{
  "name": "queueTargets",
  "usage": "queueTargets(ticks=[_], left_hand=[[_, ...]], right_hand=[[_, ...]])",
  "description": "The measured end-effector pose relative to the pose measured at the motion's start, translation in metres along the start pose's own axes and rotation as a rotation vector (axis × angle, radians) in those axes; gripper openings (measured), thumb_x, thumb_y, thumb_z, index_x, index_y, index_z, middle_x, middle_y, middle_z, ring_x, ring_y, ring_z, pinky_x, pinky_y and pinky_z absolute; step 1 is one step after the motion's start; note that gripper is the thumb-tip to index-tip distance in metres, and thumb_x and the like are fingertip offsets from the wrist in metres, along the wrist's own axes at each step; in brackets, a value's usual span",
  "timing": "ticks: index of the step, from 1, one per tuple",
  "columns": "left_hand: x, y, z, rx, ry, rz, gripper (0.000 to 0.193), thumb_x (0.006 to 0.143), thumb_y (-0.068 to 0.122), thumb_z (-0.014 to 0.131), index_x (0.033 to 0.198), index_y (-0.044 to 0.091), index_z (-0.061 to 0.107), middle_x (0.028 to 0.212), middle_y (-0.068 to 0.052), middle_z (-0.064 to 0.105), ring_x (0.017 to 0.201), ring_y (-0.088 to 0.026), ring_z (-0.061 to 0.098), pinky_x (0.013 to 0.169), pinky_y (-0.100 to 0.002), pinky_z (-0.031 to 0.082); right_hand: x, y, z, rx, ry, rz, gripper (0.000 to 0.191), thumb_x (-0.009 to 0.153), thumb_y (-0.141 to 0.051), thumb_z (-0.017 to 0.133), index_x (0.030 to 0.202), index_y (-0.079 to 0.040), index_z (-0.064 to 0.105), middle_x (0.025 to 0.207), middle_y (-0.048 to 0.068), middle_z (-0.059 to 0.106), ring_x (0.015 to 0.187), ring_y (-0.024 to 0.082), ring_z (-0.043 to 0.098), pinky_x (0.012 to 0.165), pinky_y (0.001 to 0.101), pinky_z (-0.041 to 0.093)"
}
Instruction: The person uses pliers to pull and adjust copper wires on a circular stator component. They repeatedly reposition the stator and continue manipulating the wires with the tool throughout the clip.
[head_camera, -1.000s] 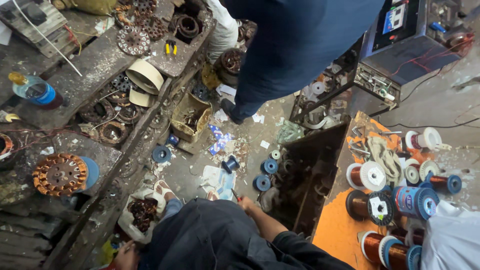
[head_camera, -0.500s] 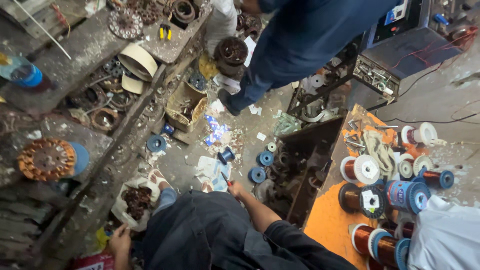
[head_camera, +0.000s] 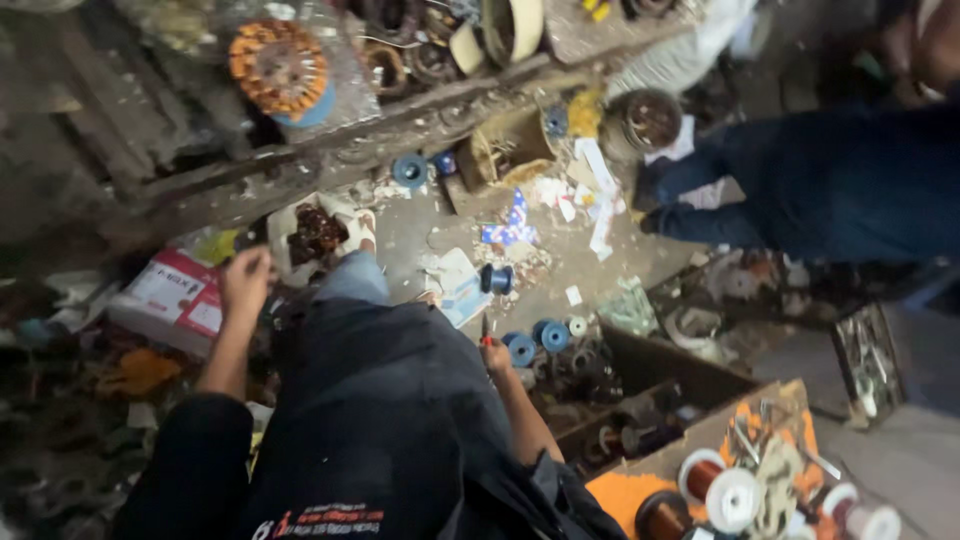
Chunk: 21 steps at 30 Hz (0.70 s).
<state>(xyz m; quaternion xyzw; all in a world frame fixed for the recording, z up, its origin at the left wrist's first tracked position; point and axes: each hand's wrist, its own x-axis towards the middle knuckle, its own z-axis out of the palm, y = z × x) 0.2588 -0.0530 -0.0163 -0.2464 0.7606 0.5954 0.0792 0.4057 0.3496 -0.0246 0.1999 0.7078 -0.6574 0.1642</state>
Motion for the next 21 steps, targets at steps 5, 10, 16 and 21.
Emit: queueTargets(ticks=[5,10,16,21], left_hand=[[0.087,0.072,0.006,0.092,0.215,0.55,0.018,0.114,0.017,0.068,0.122,0.001,0.07,0.11,-0.009,0.073,0.096,-0.019,0.067,0.089,-0.033,0.054],[0.174,0.147,0.021,0.119,0.291,0.824,0.017,0.108,0.007,0.068,0.124,0.0,0.067,0.123,-0.015,0.07,0.115,-0.031,0.067,0.1,-0.04,0.053],[0.245,0.18,0.04,0.252,-0.05,0.784,0.018,0.107,0.017,0.076,0.118,0.005,0.07,0.117,-0.016,0.069,0.11,-0.036,0.065,0.094,-0.044,0.051],[0.273,0.179,0.05,0.415,-0.226,0.837,0.024,0.105,0.026,0.079,0.118,0.005,0.077,0.107,-0.021,0.071,0.1,-0.041,0.065,0.087,-0.047,0.051]], right_hand=[[0.027,-0.029,0.007,0.05,0.1,0.131,0.052,0.1,-0.049,0.064,0.122,-0.001,0.063,0.073,-0.001,0.061,0.059,0.007,0.051,0.051,0.0248,0.039],[0.076,-0.083,0.024,-0.025,0.159,0.046,0.046,0.105,-0.045,0.054,0.131,-0.006,0.055,0.076,0.007,0.069,0.063,0.014,0.065,0.054,0.0262,0.05],[0.133,-0.137,0.044,-0.054,0.276,0.061,0.04,0.103,-0.034,0.057,0.135,-0.009,0.055,0.09,0.009,0.069,0.072,0.016,0.069,0.055,0.0319,0.053],[0.162,-0.161,0.053,-0.1,0.267,0.096,0.037,0.105,-0.032,0.058,0.132,-0.008,0.055,0.091,0.005,0.071,0.073,0.016,0.068,0.059,0.0308,0.055]])
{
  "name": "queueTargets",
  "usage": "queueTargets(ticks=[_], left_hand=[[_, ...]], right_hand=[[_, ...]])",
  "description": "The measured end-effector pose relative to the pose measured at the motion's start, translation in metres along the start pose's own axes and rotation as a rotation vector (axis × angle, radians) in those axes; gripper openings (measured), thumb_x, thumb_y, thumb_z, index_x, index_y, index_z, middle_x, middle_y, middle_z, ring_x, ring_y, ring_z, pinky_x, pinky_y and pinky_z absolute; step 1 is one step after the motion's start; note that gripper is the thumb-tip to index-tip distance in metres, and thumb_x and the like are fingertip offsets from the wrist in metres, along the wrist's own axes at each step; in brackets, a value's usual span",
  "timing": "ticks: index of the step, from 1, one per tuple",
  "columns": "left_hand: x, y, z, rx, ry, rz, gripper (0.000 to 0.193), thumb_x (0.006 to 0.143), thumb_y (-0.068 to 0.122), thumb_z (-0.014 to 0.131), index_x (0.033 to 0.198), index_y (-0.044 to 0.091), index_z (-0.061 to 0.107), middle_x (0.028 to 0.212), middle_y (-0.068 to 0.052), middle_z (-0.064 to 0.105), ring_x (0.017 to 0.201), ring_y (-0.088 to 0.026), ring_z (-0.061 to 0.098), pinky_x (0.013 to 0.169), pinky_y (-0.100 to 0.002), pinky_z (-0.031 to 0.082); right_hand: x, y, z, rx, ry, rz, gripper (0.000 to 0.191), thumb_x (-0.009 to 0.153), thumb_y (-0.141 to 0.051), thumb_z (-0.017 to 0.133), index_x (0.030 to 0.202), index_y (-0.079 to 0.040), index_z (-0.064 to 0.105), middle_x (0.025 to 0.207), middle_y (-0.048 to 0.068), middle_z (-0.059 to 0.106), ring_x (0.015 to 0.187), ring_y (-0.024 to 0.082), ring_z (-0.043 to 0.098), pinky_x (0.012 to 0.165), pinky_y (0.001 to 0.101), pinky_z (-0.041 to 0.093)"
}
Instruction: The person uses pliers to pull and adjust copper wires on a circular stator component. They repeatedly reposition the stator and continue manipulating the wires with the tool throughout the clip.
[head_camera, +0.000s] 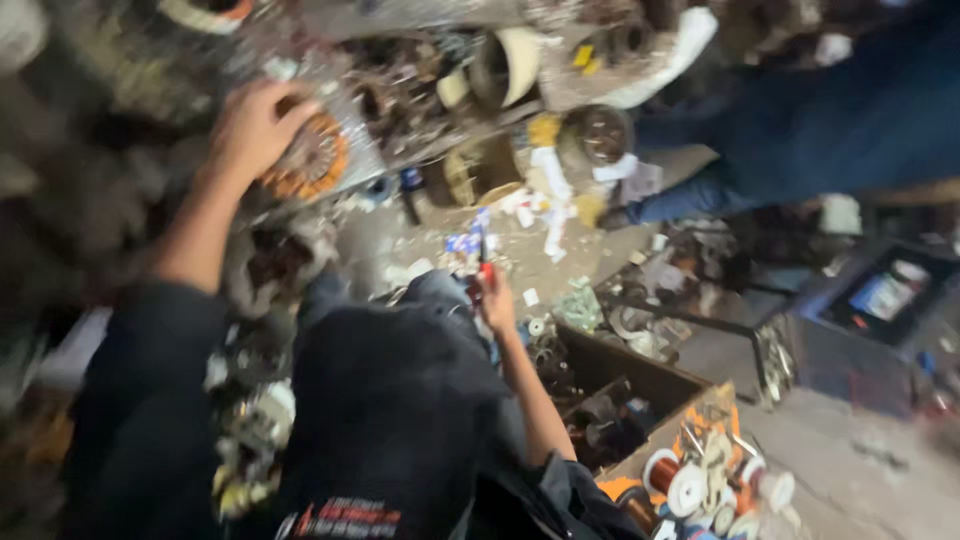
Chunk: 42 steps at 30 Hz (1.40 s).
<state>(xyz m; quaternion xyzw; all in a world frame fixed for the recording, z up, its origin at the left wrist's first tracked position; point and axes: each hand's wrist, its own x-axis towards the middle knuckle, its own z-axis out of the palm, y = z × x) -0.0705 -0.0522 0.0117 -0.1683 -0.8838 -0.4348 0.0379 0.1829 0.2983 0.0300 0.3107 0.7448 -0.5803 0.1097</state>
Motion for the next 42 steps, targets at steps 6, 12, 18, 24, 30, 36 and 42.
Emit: queueTargets(ticks=[6,12,18,24,30,36,42], left_hand=[[0.011,0.009,-0.002,-0.145,-0.137,-0.176,0.03,0.103,0.029,0.075,0.121,0.004,0.075,0.111,-0.019,0.074,0.1,-0.03,0.072,0.087,-0.04,0.054],[0.01,0.011,0.004,-0.161,-0.043,-0.192,0.022,0.104,0.023,0.077,0.113,0.003,0.076,0.107,-0.016,0.075,0.101,-0.026,0.072,0.091,-0.035,0.053],[0.007,0.03,0.026,-0.21,0.241,-0.316,0.018,0.101,0.01,0.077,0.111,-0.005,0.076,0.106,-0.014,0.075,0.094,-0.02,0.067,0.089,-0.034,0.053],[0.013,0.049,0.061,-0.237,0.733,-0.391,0.024,0.1,0.014,0.082,0.107,-0.008,0.076,0.103,-0.015,0.079,0.09,-0.022,0.071,0.086,-0.038,0.057],[0.011,0.061,0.046,0.053,0.606,-0.289,0.023,0.102,0.023,0.075,0.108,0.001,0.073,0.105,-0.017,0.069,0.097,-0.034,0.066,0.086,-0.044,0.052],[0.02,0.06,0.033,-0.041,0.32,-0.282,0.02,0.101,0.024,0.078,0.11,0.006,0.077,0.105,-0.014,0.074,0.095,-0.032,0.07,0.085,-0.041,0.053],[0.015,0.041,0.045,-0.042,0.308,-0.29,0.022,0.102,0.026,0.077,0.109,0.005,0.078,0.105,-0.015,0.075,0.096,-0.034,0.071,0.084,-0.041,0.053]], right_hand=[[0.025,-0.031,-0.007,0.03,-0.051,-0.106,0.036,0.109,-0.031,0.056,0.136,-0.007,0.056,0.091,0.007,0.065,0.077,0.014,0.062,0.066,0.0317,0.053],[0.046,-0.045,-0.024,0.105,-0.061,-0.055,0.03,0.107,-0.029,0.053,0.127,-0.006,0.057,0.093,0.007,0.071,0.079,0.016,0.071,0.064,0.0321,0.055],[0.066,-0.042,-0.053,0.152,-0.001,-0.077,0.028,0.108,-0.027,0.052,0.125,-0.005,0.057,0.093,0.009,0.073,0.078,0.018,0.073,0.065,0.0333,0.057],[0.082,-0.04,-0.056,-0.321,0.069,-0.13,0.04,0.106,-0.032,0.061,0.138,-0.008,0.06,0.086,0.01,0.075,0.072,0.016,0.069,0.065,0.0326,0.053],[0.084,-0.046,-0.014,-0.195,-0.394,-0.231,0.039,0.108,-0.031,0.056,0.137,-0.006,0.058,0.091,0.006,0.077,0.076,0.015,0.074,0.064,0.0329,0.056],[0.086,-0.073,0.041,-0.493,-0.431,-0.591,0.036,0.101,-0.027,0.065,0.133,-0.011,0.06,0.088,0.016,0.076,0.081,0.033,0.077,0.07,0.0441,0.058],[0.09,-0.098,0.056,-0.705,-0.408,-0.643,0.032,0.097,-0.027,0.066,0.127,-0.016,0.063,0.081,0.02,0.073,0.078,0.041,0.072,0.069,0.0521,0.055]])
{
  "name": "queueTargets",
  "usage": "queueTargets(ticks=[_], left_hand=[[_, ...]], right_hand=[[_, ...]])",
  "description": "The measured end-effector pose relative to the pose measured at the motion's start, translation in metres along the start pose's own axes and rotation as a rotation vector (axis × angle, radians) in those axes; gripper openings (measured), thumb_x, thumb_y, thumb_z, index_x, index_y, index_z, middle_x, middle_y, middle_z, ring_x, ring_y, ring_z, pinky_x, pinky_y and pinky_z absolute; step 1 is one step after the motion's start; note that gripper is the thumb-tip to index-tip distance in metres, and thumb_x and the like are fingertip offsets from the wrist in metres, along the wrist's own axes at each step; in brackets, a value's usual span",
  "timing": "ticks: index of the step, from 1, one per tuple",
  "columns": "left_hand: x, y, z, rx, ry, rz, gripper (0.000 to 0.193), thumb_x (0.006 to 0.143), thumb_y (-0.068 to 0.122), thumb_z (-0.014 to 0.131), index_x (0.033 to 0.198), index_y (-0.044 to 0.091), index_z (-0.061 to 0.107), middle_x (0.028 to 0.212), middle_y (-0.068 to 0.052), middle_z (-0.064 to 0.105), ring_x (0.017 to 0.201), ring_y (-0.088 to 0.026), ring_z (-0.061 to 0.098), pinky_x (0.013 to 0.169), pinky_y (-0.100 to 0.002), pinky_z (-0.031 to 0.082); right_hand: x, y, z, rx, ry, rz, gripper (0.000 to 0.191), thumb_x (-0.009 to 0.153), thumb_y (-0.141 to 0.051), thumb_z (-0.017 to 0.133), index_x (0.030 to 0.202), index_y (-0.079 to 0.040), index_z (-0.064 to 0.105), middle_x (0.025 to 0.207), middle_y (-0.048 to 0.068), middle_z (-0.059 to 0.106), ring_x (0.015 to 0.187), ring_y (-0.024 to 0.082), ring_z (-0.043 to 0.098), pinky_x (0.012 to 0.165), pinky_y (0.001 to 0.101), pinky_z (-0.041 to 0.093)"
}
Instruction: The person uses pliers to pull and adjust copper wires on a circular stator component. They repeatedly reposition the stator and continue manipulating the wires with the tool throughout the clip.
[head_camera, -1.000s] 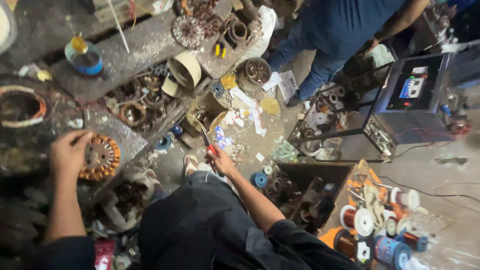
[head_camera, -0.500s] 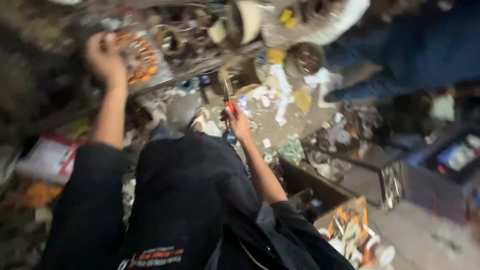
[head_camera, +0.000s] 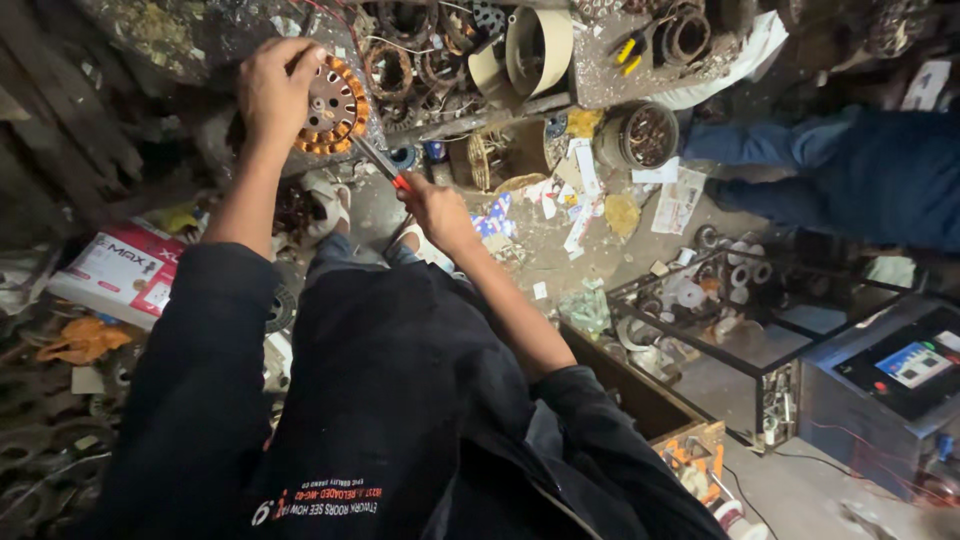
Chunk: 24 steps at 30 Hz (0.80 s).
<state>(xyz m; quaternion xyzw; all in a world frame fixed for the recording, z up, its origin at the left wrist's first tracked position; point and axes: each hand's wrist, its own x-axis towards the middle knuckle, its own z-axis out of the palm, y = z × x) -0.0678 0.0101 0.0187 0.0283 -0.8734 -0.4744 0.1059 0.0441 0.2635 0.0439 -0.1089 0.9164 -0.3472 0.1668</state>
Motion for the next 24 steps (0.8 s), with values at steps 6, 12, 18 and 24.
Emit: queueTargets(ticks=[6,12,18,24], left_hand=[[0.0,-0.008,0.003,0.034,0.015,0.008,0.025,0.104,0.029,0.077,0.108,0.005,0.078,0.106,-0.015,0.075,0.095,-0.035,0.07,0.084,-0.042,0.053],[-0.002,-0.007,0.007,0.055,0.027,-0.068,0.027,0.102,0.033,0.078,0.107,0.007,0.079,0.105,-0.016,0.075,0.094,-0.037,0.069,0.082,-0.044,0.052],[-0.002,-0.004,0.005,0.075,0.032,-0.052,0.027,0.102,0.033,0.077,0.108,0.006,0.078,0.108,-0.015,0.075,0.098,-0.037,0.068,0.086,-0.044,0.051],[0.001,0.001,0.0,0.087,0.012,-0.049,0.027,0.102,0.031,0.075,0.11,0.005,0.078,0.109,-0.016,0.074,0.098,-0.038,0.067,0.085,-0.044,0.05]], right_hand=[[0.011,-0.013,-0.006,-0.299,-0.057,0.014,0.019,0.103,-0.026,0.059,0.115,-0.012,0.064,0.079,0.021,0.072,0.076,0.042,0.071,0.065,0.0545,0.053],[0.028,-0.026,0.008,-0.289,-0.099,-0.053,0.02,0.102,-0.012,0.055,0.12,-0.007,0.06,0.086,0.015,0.076,0.075,0.03,0.076,0.064,0.0445,0.059],[0.036,-0.032,0.022,1.09,-0.328,0.301,0.025,0.103,-0.018,0.054,0.125,-0.007,0.052,0.093,0.017,0.072,0.073,0.025,0.073,0.061,0.0424,0.06],[0.034,-0.033,0.027,-0.041,0.017,-0.157,0.02,0.109,-0.019,0.051,0.127,-0.01,0.052,0.1,0.017,0.071,0.088,0.035,0.069,0.072,0.0461,0.052]])
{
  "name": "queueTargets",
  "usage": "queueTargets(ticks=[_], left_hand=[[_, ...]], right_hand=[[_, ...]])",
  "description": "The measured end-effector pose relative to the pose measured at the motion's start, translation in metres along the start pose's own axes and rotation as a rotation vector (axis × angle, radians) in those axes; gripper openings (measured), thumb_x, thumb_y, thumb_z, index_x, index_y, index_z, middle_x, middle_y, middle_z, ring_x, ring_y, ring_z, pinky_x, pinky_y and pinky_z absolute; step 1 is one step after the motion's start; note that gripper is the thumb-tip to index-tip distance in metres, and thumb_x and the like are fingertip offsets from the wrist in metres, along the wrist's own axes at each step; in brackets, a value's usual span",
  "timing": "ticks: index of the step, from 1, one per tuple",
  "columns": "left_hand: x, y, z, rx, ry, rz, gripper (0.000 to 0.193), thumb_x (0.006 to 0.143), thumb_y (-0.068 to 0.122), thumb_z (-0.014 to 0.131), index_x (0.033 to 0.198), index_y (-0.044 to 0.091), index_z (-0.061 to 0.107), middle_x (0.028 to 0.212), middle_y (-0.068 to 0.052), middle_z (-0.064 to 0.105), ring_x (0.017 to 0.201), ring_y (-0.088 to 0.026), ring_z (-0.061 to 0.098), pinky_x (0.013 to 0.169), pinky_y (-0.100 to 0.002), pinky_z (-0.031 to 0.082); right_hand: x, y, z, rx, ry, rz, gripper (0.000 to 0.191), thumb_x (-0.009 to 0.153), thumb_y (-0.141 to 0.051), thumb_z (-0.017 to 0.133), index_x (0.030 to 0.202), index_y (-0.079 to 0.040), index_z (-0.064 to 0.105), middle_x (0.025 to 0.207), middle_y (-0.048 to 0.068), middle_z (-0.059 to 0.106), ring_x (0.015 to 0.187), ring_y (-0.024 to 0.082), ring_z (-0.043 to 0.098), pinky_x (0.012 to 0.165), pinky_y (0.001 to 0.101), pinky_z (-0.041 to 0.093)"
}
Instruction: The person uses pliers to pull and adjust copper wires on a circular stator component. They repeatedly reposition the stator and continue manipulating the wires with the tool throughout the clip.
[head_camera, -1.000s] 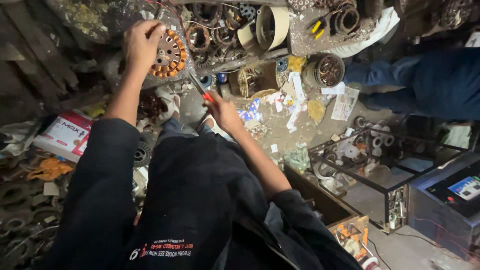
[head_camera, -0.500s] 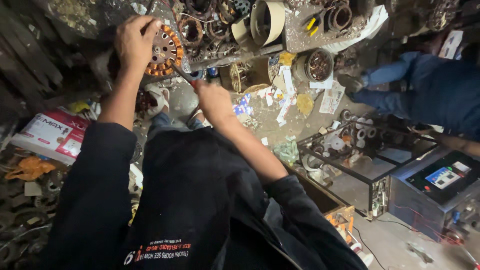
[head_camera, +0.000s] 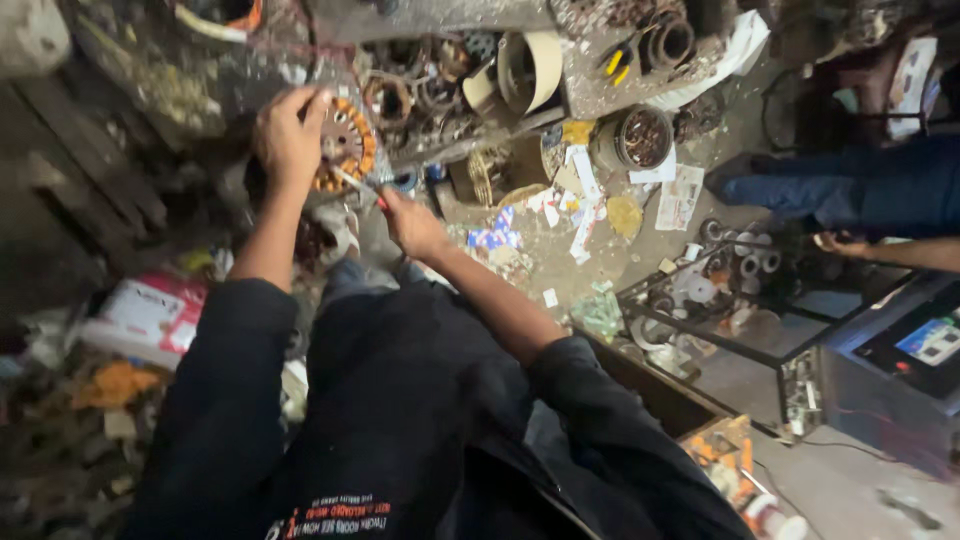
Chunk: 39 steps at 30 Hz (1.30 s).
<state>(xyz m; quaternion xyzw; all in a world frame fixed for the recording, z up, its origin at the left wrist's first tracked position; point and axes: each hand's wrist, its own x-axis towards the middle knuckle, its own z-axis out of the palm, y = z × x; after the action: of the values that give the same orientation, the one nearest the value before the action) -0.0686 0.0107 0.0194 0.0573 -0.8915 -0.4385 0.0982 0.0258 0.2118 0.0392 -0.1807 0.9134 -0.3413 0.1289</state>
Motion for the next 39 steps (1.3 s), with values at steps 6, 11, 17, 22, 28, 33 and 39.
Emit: queueTargets(ticks=[6,11,17,22,28,33,39], left_hand=[[-0.015,0.034,-0.018,-0.427,0.112,0.07,0.022,0.108,0.015,0.06,0.121,0.001,0.071,0.115,-0.012,0.073,0.105,-0.022,0.068,0.094,-0.034,0.053],[-0.037,0.065,-0.013,-0.683,-0.044,-0.059,0.017,0.107,0.014,0.063,0.115,0.0,0.07,0.102,-0.011,0.07,0.093,-0.017,0.065,0.083,-0.031,0.05],[0.007,0.019,-0.025,-0.467,0.106,-0.229,0.021,0.109,0.021,0.066,0.103,0.002,0.073,0.086,-0.011,0.066,0.076,-0.02,0.055,0.072,-0.036,0.041],[0.018,-0.018,-0.013,-0.065,-0.031,0.172,0.021,0.102,0.022,0.074,0.104,0.002,0.077,0.098,-0.018,0.061,0.093,-0.032,0.057,0.08,-0.045,0.044],[0.017,-0.03,-0.002,-0.029,-0.131,0.331,0.024,0.102,0.028,0.076,0.109,0.006,0.081,0.106,-0.015,0.063,0.106,-0.035,0.056,0.095,-0.047,0.045],[-0.005,-0.023,0.003,-0.091,0.129,0.131,0.026,0.103,0.031,0.079,0.105,0.005,0.079,0.104,-0.015,0.063,0.103,-0.034,0.058,0.093,-0.046,0.045],[-0.022,-0.016,-0.001,-0.141,0.3,0.018,0.023,0.1,0.029,0.077,0.099,0.006,0.079,0.098,-0.011,0.067,0.098,-0.03,0.06,0.089,-0.042,0.047]], right_hand=[[-0.01,-0.004,-0.008,0.531,-0.077,0.194,0.017,0.11,-0.024,0.052,0.117,-0.009,0.056,0.078,0.01,0.067,0.07,0.019,0.066,0.068,0.0369,0.055],[-0.018,-0.021,-0.012,0.469,-0.16,0.258,0.022,0.107,-0.028,0.053,0.116,-0.008,0.055,0.071,0.005,0.065,0.057,0.016,0.065,0.056,0.0347,0.052],[-0.043,-0.031,-0.004,0.239,-0.015,0.346,0.024,0.099,-0.029,0.058,0.115,-0.011,0.061,0.075,0.007,0.077,0.059,0.026,0.073,0.059,0.0408,0.056],[-0.052,-0.033,0.015,0.022,0.06,0.321,0.025,0.102,-0.034,0.061,0.104,-0.01,0.067,0.072,0.017,0.072,0.069,0.04,0.071,0.062,0.0497,0.055],[-0.025,-0.037,0.032,-0.042,0.107,0.388,0.028,0.101,-0.037,0.06,0.105,-0.01,0.069,0.072,0.02,0.071,0.069,0.044,0.07,0.062,0.0536,0.054],[0.001,-0.04,0.035,1.057,-0.068,0.639,0.031,0.105,-0.033,0.058,0.12,-0.005,0.061,0.088,0.024,0.075,0.078,0.046,0.067,0.063,0.0549,0.052],[0.001,-0.038,0.031,-0.117,0.147,0.255,0.024,0.101,-0.027,0.061,0.119,-0.012,0.057,0.076,0.021,0.07,0.072,0.044,0.068,0.062,0.0547,0.05]])
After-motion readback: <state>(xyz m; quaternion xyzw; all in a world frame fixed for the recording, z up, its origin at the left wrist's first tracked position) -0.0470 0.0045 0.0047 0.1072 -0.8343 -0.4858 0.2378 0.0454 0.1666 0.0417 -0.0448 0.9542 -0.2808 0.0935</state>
